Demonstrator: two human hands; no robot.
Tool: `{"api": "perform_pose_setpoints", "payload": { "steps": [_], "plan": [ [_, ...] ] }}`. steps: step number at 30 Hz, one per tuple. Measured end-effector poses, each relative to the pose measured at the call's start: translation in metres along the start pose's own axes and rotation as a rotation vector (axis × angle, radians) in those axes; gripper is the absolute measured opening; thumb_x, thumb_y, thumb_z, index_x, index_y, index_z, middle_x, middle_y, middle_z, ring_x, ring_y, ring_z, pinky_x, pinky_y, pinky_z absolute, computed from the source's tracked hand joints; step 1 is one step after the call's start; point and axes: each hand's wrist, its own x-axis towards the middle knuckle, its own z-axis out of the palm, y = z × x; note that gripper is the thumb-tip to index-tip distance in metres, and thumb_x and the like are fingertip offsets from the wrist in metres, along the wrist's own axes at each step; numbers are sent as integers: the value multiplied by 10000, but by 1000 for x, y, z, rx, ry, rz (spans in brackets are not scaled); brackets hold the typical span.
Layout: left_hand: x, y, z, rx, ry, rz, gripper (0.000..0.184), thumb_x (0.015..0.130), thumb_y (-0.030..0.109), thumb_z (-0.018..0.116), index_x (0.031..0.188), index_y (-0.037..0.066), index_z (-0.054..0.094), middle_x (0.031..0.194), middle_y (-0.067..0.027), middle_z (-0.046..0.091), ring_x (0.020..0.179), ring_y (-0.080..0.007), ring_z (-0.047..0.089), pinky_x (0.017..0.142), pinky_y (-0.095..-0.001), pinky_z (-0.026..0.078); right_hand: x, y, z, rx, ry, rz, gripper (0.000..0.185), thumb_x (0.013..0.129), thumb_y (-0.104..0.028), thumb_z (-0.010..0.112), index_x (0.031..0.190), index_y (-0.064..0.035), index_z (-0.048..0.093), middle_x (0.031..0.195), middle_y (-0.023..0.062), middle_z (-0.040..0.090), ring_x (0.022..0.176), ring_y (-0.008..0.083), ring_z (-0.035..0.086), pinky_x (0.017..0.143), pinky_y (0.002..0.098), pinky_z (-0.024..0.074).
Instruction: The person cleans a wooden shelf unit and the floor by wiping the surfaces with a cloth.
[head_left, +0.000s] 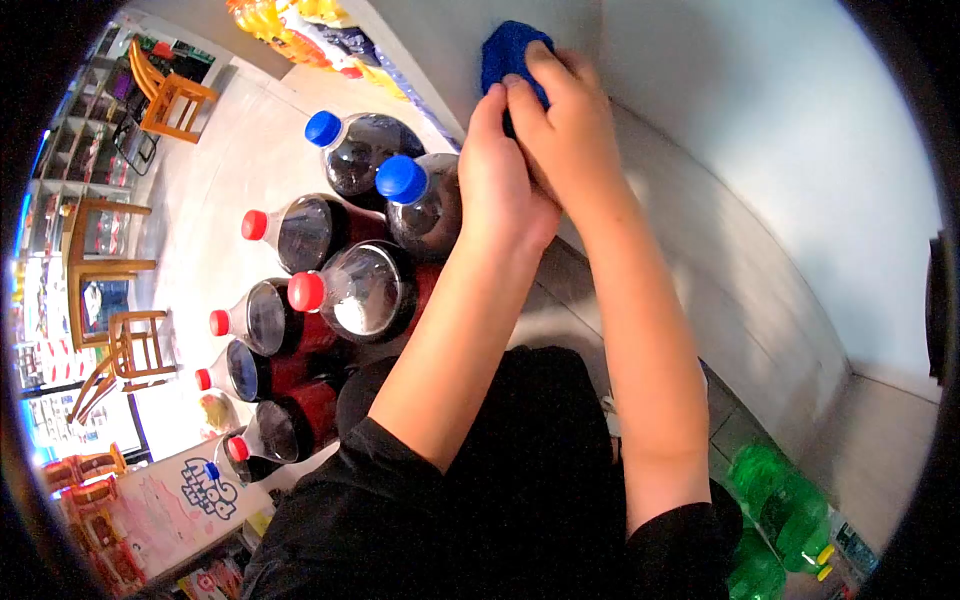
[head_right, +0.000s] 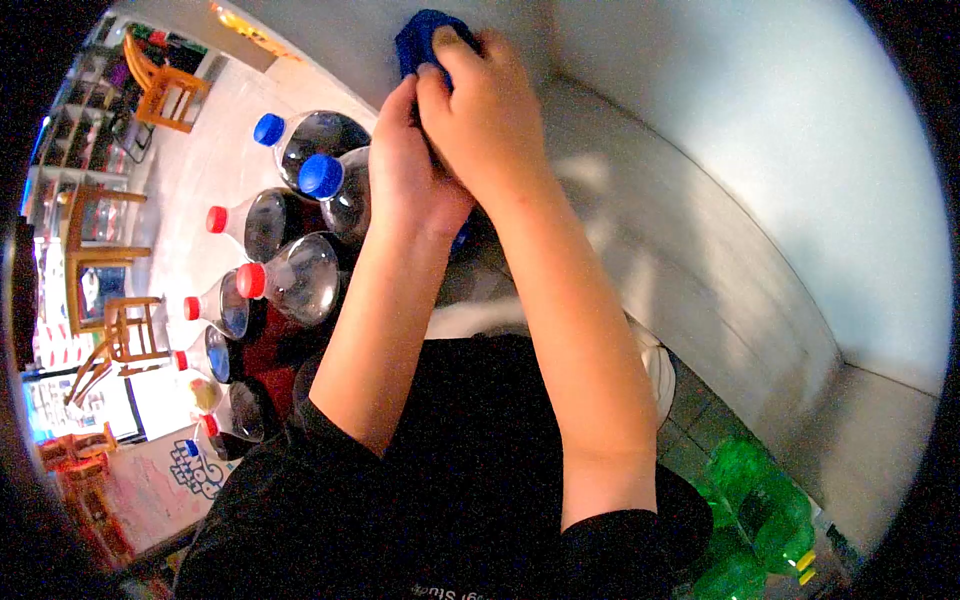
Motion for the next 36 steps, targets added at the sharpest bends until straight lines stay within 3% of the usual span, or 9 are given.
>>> {"api": "perform_pose_setpoints", "payload": {
  "steps": [7, 9, 14, 17, 25, 27, 29, 30, 36],
  "plan": [
    [-2, -5, -1, -67, -18, -44, 322, 954, 339, 412, 1061, 77, 564, 1037, -103, 628, 979, -265, 591, 869, -406, 474, -1, -2, -6, -33, -50, 24, 321, 809, -232, 602, 1067, -45, 641, 1008, 245, 590, 905, 413, 587, 787, 465, 492],
    [-3, 1, -2, -17, -70, 0, 331, 971, 332, 401, 1112, 59, 523, 1073, -92, 592, 1000, -220, 577, 865, -357, 469, -1, -4, -2, 4, -16, -2, 321, 808, -232, 602, 1068, -48, 642, 994, 248, 589, 902, 413, 587, 781, 467, 493],
    [-4, -8, -1, -37, 22, -32, 337, 965, 350, 415, 1094, 62, 532, 1053, -96, 597, 981, -228, 579, 851, -358, 469, -5, -2, -13, -7, -160, 85, 312, 805, -227, 602, 1055, -44, 639, 971, 252, 583, 882, 422, 578, 771, 474, 487],
    [-5, -8, -1, -38, 61, -25, 310, 934, 357, 446, 1008, 89, 583, 973, -89, 635, 926, -254, 597, 847, -394, 473, -10, 2, -6, 11, -90, 40, 312, 804, -215, 605, 1056, -33, 631, 956, 256, 584, 879, 427, 566, 787, 475, 473],
    [-23, 10, 13, 16, 77, 56, 328, 897, 393, 490, 978, 87, 579, 956, -82, 640, 888, -242, 608, 824, -368, 484, -1, -28, -18, 150, -10, 4, 488, 814, -199, 628, 1215, 19, 456, 1127, 293, 483, 1011, 462, 487, 889, 485, 408],
    [-25, 9, 18, 2, 31, 101, 287, 893, 346, 508, 1002, 86, 565, 970, -66, 626, 907, -215, 594, 849, -351, 465, 4, -32, -23, 154, -33, 51, 532, 830, -211, 633, 1250, 25, 407, 1140, 287, 479, 1032, 459, 483, 915, 481, 395],
    [-37, 12, 33, 245, 38, 286, 303, 886, 274, 522, 1103, 63, 533, 1022, -59, 591, 956, -197, 559, 887, -330, 429, 8, -34, -24, 245, 14, 132, 547, 854, -267, 625, 1256, 25, 396, 1162, 285, 472, 1058, 450, 478, 936, 471, 386],
    [-41, 17, 35, 359, 71, 301, 427, 871, 207, 526, 1255, 36, 454, 1117, -76, 550, 1039, -197, 517, 945, -314, 381, 10, -38, -27, 298, -9, 195, 552, 877, -310, 598, 1269, 18, 388, 1185, 287, 462, 1085, 446, 465, 953, 470, 373],
    [-68, 54, 52, 677, -102, 638, 663, 838, 123, 557, 1413, -3, 252, 1332, -165, 392, 1211, -242, 409, 1035, -344, 304, 66, -80, -32, 158, 100, -100, 483, 869, -244, 586, 1259, -8, 427, 1135, 260, 487, 1024, 419, 483, 902, 480, 391]
  ]
}}
